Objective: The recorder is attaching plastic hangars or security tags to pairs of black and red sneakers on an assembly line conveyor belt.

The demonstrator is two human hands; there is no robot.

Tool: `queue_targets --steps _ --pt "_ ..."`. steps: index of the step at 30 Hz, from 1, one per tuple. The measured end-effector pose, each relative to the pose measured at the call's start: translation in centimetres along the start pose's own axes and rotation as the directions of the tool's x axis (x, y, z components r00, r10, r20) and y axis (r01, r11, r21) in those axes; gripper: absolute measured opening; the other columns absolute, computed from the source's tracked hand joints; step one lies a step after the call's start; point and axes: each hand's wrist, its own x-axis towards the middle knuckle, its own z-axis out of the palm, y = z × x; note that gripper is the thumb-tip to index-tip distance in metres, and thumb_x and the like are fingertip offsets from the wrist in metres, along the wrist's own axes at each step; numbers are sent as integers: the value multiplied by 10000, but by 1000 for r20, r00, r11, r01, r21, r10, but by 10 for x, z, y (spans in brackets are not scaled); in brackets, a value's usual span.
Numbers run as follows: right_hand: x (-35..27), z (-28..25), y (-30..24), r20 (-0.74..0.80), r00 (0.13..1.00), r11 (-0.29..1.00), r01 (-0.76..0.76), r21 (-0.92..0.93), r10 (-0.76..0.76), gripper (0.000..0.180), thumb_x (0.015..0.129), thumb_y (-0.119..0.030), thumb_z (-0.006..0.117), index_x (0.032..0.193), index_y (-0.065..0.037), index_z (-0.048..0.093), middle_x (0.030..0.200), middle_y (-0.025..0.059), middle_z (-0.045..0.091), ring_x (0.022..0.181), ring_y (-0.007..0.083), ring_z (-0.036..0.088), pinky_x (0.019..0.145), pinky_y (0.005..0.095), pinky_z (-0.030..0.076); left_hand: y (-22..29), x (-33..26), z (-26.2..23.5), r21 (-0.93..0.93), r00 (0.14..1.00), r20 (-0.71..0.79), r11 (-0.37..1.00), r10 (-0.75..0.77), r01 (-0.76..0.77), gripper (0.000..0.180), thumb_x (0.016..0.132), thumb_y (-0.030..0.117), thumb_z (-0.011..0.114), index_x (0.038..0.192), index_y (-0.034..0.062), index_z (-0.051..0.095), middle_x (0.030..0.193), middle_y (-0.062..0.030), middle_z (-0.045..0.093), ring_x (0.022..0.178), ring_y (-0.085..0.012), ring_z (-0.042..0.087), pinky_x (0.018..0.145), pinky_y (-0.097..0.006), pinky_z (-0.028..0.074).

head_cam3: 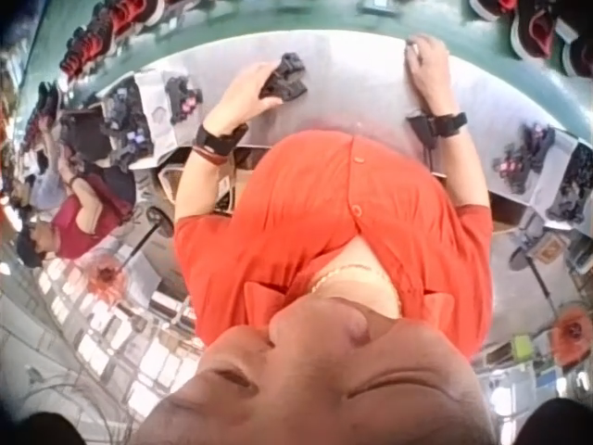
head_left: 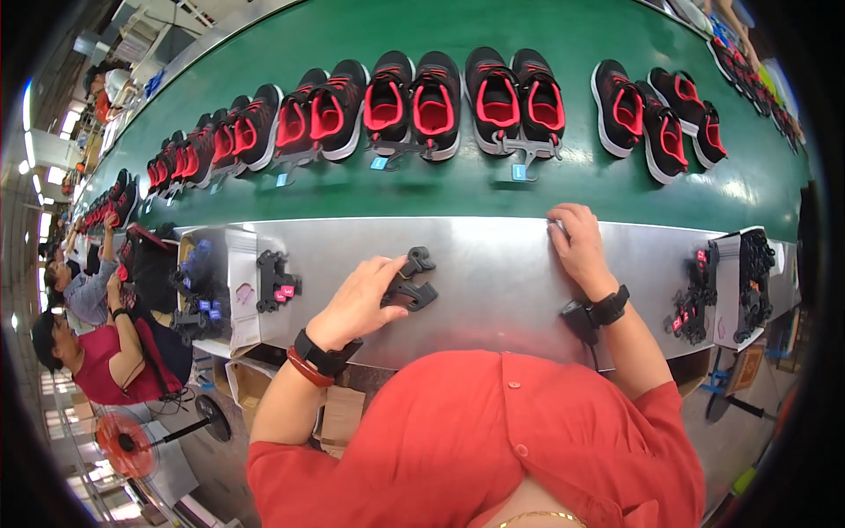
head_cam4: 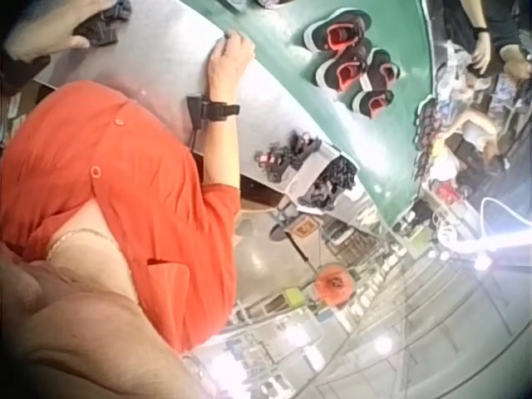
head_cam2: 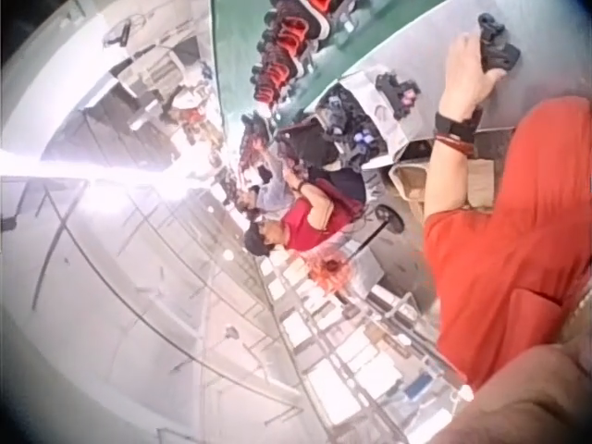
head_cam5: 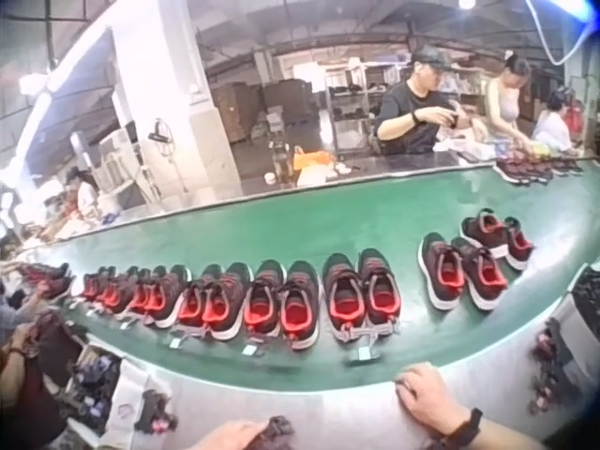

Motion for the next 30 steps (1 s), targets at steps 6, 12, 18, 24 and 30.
queue_targets --steps 6,12,18,24,30 --pt "-14 -2 9 18 998 998 -59 -39 60 251 758 -56 629 1009 -61 621 1053 112 598 1014 304 534 882 393 411 3 5 25 52 1000 -22 998 -18 19 556 745 0 618 1282 22 475 1162 -178 536 1071 -375 505 921 -396 423" --pt "-9 -11 -58 327 932 829 -56 556 -156 869 699 -48 752 1437 -95 297 1400 145 386 1169 272 488 946 366 450 38 24 46 -732 989 102 665 -106 147 457 817 -1 507 1272 -3 472 1089 -91 590 964 -211 577 846 -329 464" --pt "-14 -24 -66 486 872 670 -326 667 -61 690 769 -126 719 1378 -96 396 1181 77 555 947 197 560 848 317 464 70 45 53 -930 906 365 135 214 343 429 855 61 486 1281 22 456 1099 -69 591 999 -122 560 868 -272 451" --pt "-18 -34 -67 542 833 624 -483 614 112 504 829 -78 652 1293 -52 459 1141 78 537 941 152 562 837 289 467 95 59 70 -763 901 434 534 7 363 397 838 156 675 1173 14 515 1001 -83 618 899 -164 614 771 -303 498" --pt "-26 -43 -48 72 964 640 -224 735 254 421 849 -49 608 1253 -40 490 1157 103 508 870 156 595 784 279 495 92 68 87 -942 965 235 -216 120 257 403 917 135 565 1271 9 418 880 -83 594 886 -239 609 774 -403 523"
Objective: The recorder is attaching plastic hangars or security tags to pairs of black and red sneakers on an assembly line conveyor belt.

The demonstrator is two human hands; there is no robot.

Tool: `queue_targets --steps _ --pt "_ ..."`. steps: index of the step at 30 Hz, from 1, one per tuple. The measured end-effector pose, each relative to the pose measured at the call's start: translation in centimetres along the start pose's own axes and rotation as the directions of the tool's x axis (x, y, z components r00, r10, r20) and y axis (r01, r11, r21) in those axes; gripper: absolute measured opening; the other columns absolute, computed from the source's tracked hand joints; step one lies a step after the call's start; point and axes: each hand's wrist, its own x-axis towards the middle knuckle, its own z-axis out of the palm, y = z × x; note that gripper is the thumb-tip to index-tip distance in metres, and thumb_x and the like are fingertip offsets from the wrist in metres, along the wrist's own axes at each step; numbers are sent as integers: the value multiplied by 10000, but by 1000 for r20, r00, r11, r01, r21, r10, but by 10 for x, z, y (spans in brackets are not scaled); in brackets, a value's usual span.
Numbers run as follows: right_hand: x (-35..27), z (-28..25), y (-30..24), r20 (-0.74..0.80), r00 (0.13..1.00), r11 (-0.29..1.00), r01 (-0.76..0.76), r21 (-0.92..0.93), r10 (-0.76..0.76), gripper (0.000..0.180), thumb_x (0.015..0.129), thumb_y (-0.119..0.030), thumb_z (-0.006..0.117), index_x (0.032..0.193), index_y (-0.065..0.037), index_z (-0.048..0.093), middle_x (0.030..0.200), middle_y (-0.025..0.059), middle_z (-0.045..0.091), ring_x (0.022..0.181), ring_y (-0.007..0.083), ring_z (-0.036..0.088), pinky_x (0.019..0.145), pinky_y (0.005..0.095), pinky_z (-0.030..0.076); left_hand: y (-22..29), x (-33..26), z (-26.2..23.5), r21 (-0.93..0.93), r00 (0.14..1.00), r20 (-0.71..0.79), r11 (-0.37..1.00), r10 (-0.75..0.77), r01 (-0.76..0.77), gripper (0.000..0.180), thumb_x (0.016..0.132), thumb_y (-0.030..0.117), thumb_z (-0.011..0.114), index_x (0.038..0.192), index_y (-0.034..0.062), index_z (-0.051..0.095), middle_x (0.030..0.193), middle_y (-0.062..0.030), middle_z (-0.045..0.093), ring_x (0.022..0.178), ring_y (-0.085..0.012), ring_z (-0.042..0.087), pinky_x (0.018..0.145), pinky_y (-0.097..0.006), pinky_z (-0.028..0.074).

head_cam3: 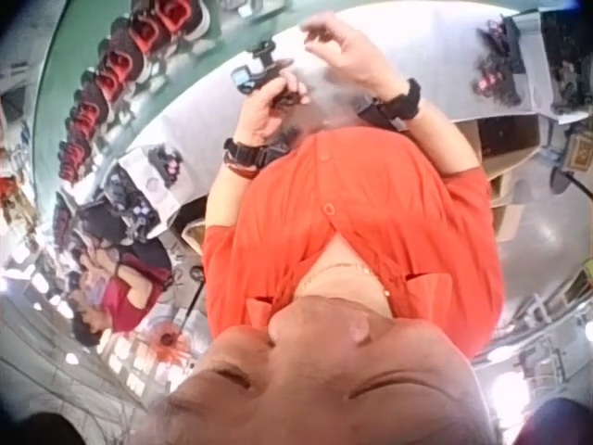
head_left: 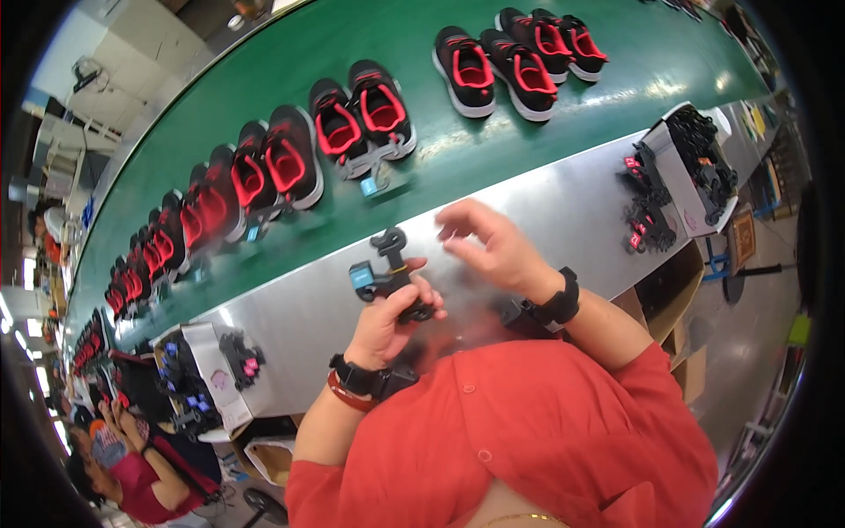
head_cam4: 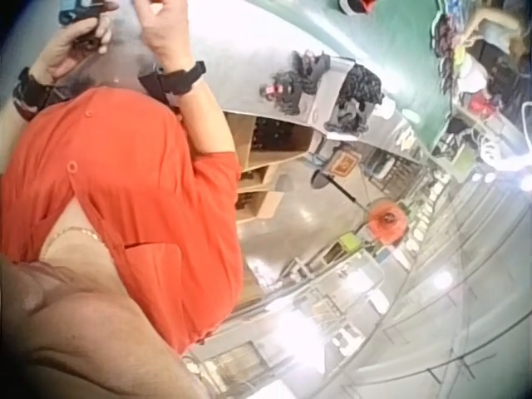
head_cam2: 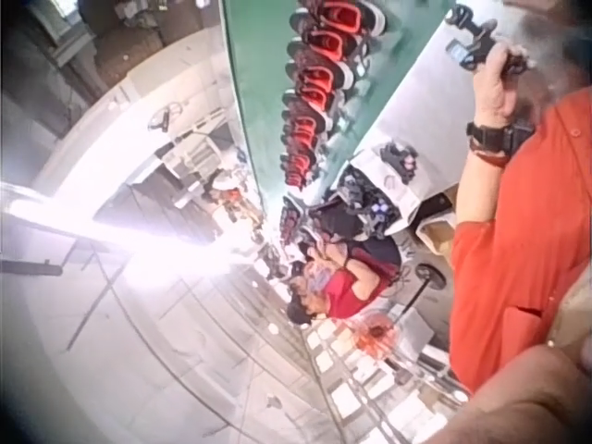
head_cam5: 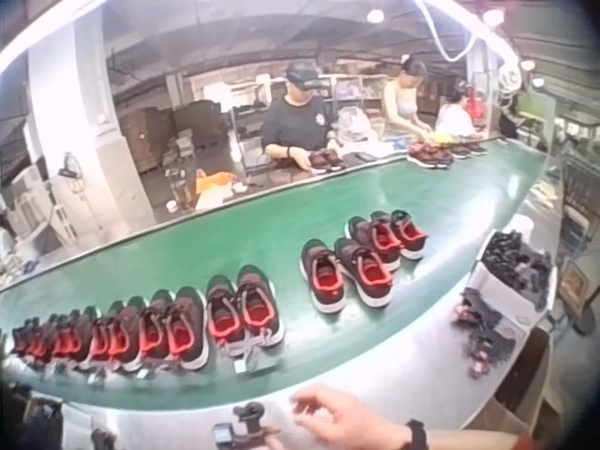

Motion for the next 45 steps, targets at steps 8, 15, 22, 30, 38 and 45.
queue_targets --steps 8,15,22,30,38,45 --pt "-10 42 12 104 825 795 564 -223 -556 402 705 12 587 1104 -36 578 955 110 598 932 297 567 861 395 448 -7 -5 -14 221 1000 15 975 -9 5 275 957 267 499 1158 86 549 1020 -56 632 938 -224 615 764 -465 520" --pt "-23 33 15 87 960 960 273 -59 -267 243 749 0 576 983 -65 567 790 76 566 786 275 565 740 396 451 -12 2 -5 299 993 -101 951 -56 84 306 963 301 503 1155 63 515 991 -79 616 886 -241 623 728 -464 528" --pt "-30 7 -4 253 967 985 -81 154 40 177 816 -39 564 991 -43 543 784 90 583 698 233 628 661 367 492 0 3 -1 454 981 -175 878 -82 154 267 930 250 576 1047 16 521 858 -94 594 687 -200 617 569 -328 525" --pt "-33 -11 13 -34 974 948 -210 238 224 145 820 -52 566 960 -27 539 832 78 634 798 161 632 710 309 486 -1 4 26 978 980 -94 170 -176 124 477 806 70 687 1232 -2 486 862 -57 609 666 -111 557 584 -254 470" --pt "-81 -95 -11 -247 948 851 -44 524 202 133 862 -69 593 989 -58 555 837 5 579 707 83 549 697 244 459 -25 23 15 916 995 87 396 -51 -59 518 775 2 705 1241 27 481 963 -70 612 808 -167 609 722 -284 500" --pt "-220 -187 22 -226 887 609 -74 790 402 81 855 -52 569 935 -61 554 627 -34 418 522 53 369 478 215 298 -42 40 27 874 993 5 484 -119 53 340 870 48 643 1147 54 448 830 -34 569 682 -111 585 613 -257 491"
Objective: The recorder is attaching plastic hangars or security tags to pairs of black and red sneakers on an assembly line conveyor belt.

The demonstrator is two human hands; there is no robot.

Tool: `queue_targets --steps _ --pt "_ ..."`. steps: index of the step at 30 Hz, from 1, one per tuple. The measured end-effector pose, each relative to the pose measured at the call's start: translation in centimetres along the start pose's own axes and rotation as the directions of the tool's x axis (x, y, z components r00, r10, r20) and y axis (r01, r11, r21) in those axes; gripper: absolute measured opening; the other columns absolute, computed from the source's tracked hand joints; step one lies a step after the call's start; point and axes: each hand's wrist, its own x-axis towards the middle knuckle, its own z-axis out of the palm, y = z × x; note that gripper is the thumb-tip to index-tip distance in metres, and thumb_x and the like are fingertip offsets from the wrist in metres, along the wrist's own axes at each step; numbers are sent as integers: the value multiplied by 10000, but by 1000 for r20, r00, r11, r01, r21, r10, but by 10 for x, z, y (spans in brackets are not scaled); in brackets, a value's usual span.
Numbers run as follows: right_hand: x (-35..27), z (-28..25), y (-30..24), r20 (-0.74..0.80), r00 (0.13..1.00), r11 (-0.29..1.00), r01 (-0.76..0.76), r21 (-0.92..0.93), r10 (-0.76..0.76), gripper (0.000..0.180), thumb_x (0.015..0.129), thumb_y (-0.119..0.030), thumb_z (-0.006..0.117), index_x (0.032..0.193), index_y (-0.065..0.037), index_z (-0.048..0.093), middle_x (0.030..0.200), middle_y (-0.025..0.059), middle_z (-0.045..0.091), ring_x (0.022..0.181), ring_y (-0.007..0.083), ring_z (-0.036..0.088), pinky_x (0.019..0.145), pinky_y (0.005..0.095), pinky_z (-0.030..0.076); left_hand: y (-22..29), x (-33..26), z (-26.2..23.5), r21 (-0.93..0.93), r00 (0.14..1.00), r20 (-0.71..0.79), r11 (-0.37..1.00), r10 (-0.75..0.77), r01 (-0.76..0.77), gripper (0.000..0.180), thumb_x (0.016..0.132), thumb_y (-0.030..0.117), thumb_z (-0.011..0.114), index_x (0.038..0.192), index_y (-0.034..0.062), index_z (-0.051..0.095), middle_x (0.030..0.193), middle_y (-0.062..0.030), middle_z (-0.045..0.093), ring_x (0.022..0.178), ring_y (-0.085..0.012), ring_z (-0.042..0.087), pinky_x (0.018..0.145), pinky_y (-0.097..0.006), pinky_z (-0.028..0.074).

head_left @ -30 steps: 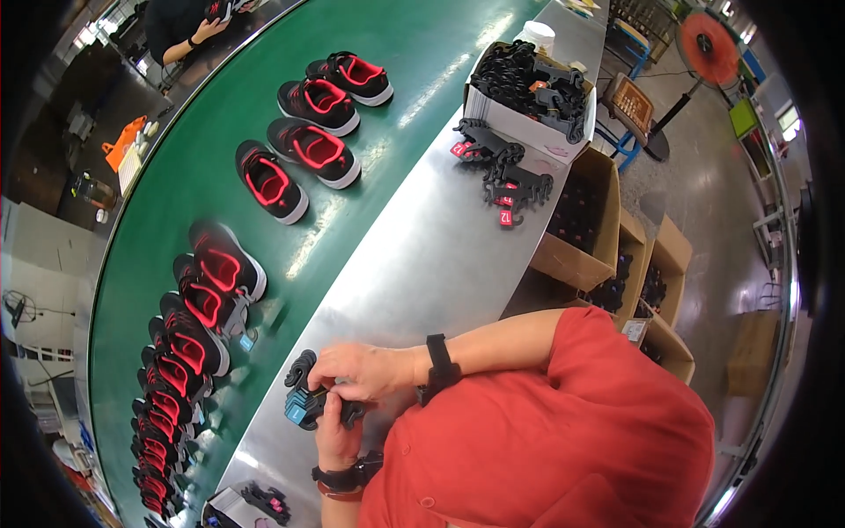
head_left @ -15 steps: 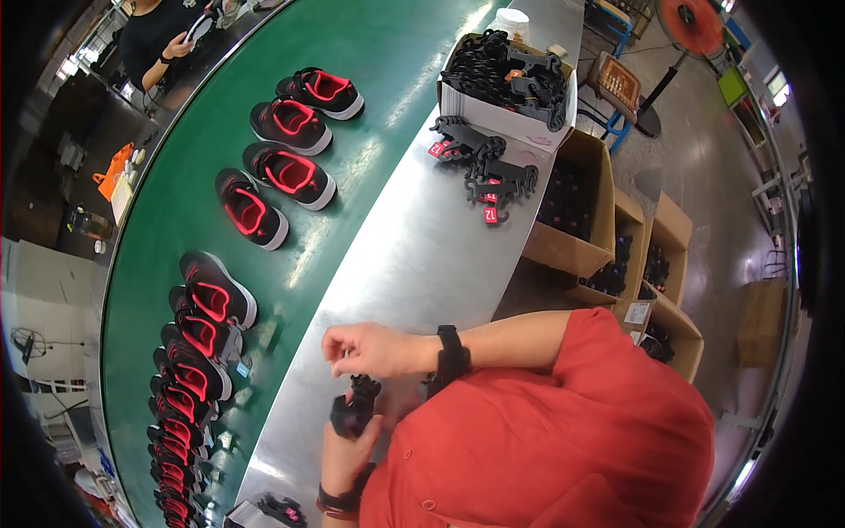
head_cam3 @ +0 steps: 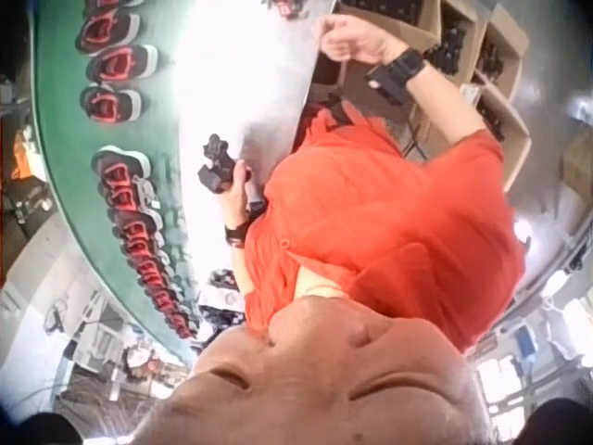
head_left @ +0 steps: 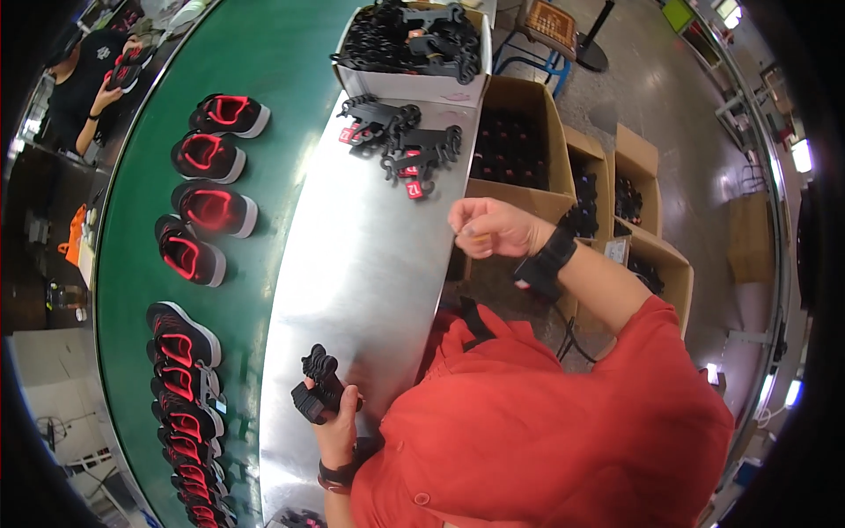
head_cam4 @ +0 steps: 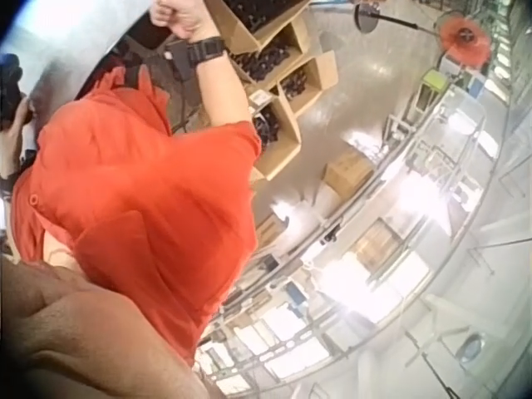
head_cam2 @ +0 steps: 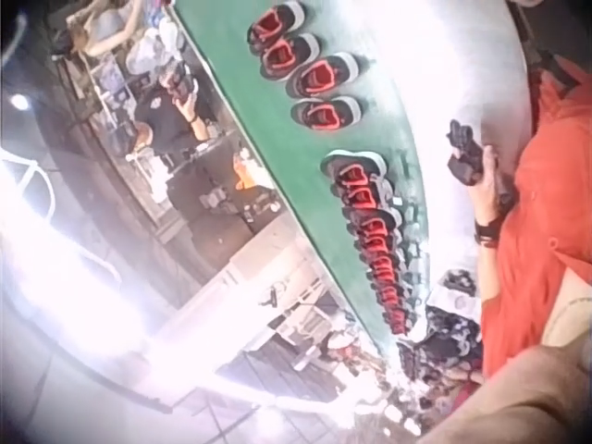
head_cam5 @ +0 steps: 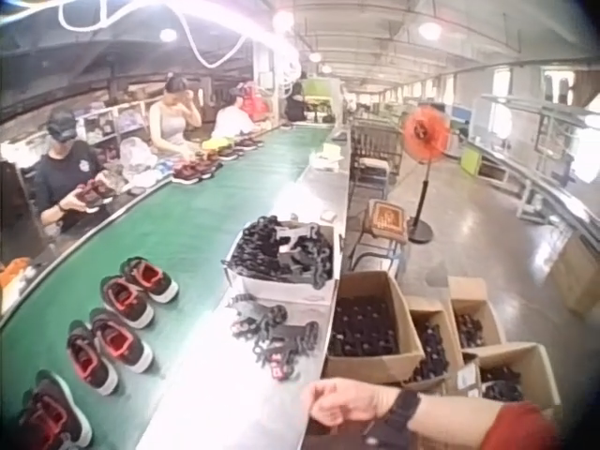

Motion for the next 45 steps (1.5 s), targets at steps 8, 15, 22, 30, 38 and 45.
queue_targets --steps 8,15,22,30,38,45 --pt "4 -100 68 -563 719 530 -315 -787 -408 214 881 -192 583 989 -7 594 839 111 665 699 213 623 638 310 496 6 8 21 42 1000 -13 999 -8 9 254 896 66 608 1096 47 452 752 -47 573 642 -143 570 607 -293 493" --pt "4 -2 27 -393 872 745 -49 -665 -293 216 914 -238 571 900 -33 637 738 52 638 634 52 595 512 240 460 -3 18 10 46 998 16 997 55 -56 339 870 47 627 1173 33 476 902 -50 623 749 -129 622 661 -265 504" --pt "65 125 50 341 934 683 316 -659 -103 428 948 -259 535 1281 -1 461 1127 164 598 1072 240 567 915 351 435 22 55 32 326 928 11 876 372 -355 494 857 84 619 1315 20 444 1361 -220 432 1285 -321 417 1050 -415 342" --pt "118 149 87 327 938 637 184 -749 114 342 917 -279 464 1103 6 497 958 195 591 911 300 570 837 400 432 1 32 -8 531 852 117 693 510 -487 866 692 163 694 1424 -5 263 1449 -260 265 1350 -462 246 1111 -523 210" --pt "155 174 79 542 713 -130 650 -749 444 214 863 -238 602 950 -43 591 907 124 611 900 295 577 798 385 439 5 43 -90 524 849 -289 815 443 -247 529 754 -83 468 1272 23 488 1228 -138 514 1105 -256 550 901 -337 471" --pt "174 171 89 604 666 12 667 -745 437 255 850 -257 627 825 -3 617 935 138 595 978 274 524 823 378 433 39 130 -121 631 777 -299 726 553 -274 482 798 -76 528 1261 54 495 1221 -125 524 931 -223 617 781 -317 519"
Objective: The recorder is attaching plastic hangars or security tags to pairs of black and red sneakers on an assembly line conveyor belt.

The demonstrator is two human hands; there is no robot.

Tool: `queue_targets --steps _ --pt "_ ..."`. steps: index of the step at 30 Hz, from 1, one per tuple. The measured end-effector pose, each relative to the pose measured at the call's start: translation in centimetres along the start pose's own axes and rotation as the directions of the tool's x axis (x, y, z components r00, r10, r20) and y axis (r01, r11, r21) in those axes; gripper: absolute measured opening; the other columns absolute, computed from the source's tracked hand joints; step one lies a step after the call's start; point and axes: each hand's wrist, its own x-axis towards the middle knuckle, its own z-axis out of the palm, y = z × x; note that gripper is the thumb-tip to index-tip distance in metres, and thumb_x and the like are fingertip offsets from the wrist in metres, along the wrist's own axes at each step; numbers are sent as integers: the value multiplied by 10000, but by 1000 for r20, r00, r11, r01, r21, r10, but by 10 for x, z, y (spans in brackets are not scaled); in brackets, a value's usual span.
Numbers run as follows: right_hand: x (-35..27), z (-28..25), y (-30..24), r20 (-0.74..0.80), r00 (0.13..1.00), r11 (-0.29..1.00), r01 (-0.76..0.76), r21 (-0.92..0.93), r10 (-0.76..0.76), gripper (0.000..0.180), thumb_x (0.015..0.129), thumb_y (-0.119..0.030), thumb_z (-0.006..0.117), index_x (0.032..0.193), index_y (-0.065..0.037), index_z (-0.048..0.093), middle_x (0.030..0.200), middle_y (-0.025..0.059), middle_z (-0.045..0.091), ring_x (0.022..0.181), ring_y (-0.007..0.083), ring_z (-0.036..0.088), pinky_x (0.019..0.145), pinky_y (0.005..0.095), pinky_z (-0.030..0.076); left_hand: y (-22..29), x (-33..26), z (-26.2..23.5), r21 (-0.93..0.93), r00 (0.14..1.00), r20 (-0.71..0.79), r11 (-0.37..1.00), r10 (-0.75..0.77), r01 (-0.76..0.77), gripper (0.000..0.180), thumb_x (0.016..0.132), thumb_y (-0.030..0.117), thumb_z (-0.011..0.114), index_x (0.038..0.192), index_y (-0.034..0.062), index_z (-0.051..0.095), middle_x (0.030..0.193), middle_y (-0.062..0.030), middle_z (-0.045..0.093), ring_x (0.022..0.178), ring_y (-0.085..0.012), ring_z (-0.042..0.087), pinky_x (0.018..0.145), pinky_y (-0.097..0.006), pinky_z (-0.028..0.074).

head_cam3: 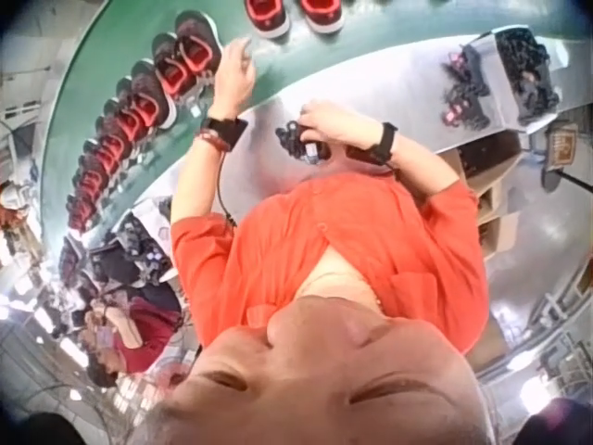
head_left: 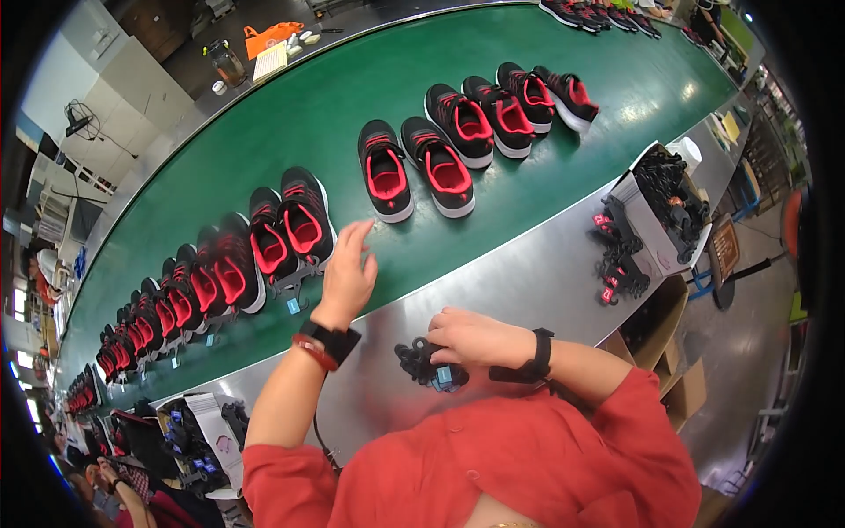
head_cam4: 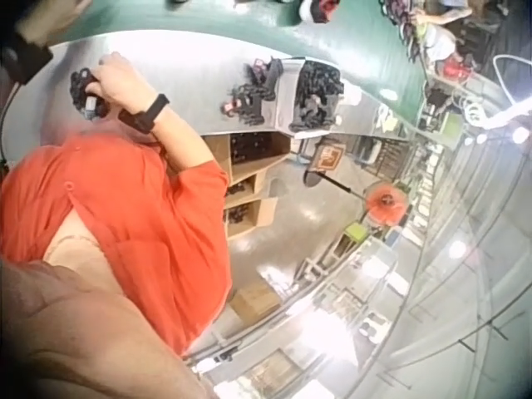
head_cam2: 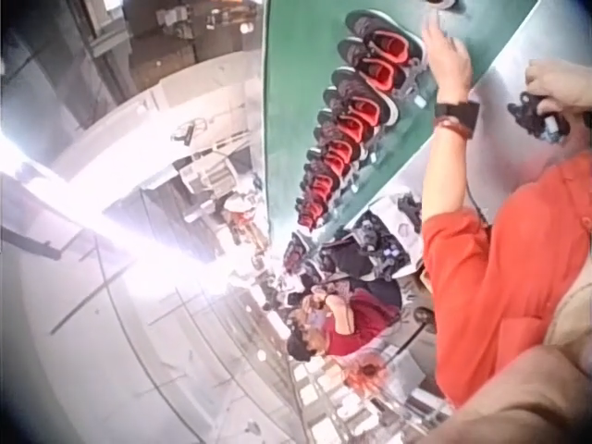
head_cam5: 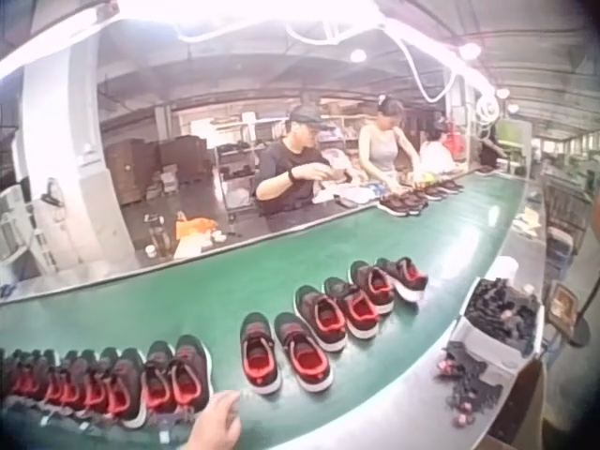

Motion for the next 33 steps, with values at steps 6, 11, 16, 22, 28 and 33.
queue_targets --steps 6,11,16,22,28,33 --pt "16 -37 11 -15 900 703 -330 629 436 261 946 -270 535 862 -28 588 576 40 579 524 178 605 520 321 483 -43 74 14 231 986 15 959 165 -164 441 791 -25 592 1216 75 526 1247 -129 554 887 -288 641 785 -368 515" --pt "53 -60 61 -96 821 582 -312 751 563 218 976 -231 428 902 -36 488 648 31 552 522 117 576 486 274 464 -46 76 17 110 986 111 984 126 -138 213 766 -21 626 973 24 606 925 -137 656 877 -312 641 760 -355 512" --pt "77 -50 79 20 836 499 -347 794 549 239 972 -243 424 922 -24 506 687 29 567 536 121 591 494 265 466 -45 58 17 139 977 86 969 195 -206 163 760 -35 616 914 19 611 932 -97 649 862 -287 646 734 -339 520" --pt "90 -42 84 96 858 453 -358 817 505 231 995 -230 417 1016 -29 529 700 12 560 573 99 578 539 243 469 -48 49 19 134 988 41 979 146 -151 151 761 -31 616 900 28 621 929 -79 644 844 -280 647 717 -341 524" --pt "97 -53 79 269 870 525 -470 709 414 262 980 -237 424 1030 -20 561 635 17 552 521 117 587 463 256 459 -43 49 16 217 987 63 963 148 -159 141 779 0 615 913 44 621 909 -86 637 826 -293 643 682 -360 522" --pt "104 -67 89 423 846 525 -533 664 324 280 970 -255 435 1004 -13 573 612 25 554 490 140 592 425 257 459 -33 48 14 393 978 115 896 174 -205 389 781 35 599 1154 139 559 957 -80 611 820 -296 641 663 -389 523"
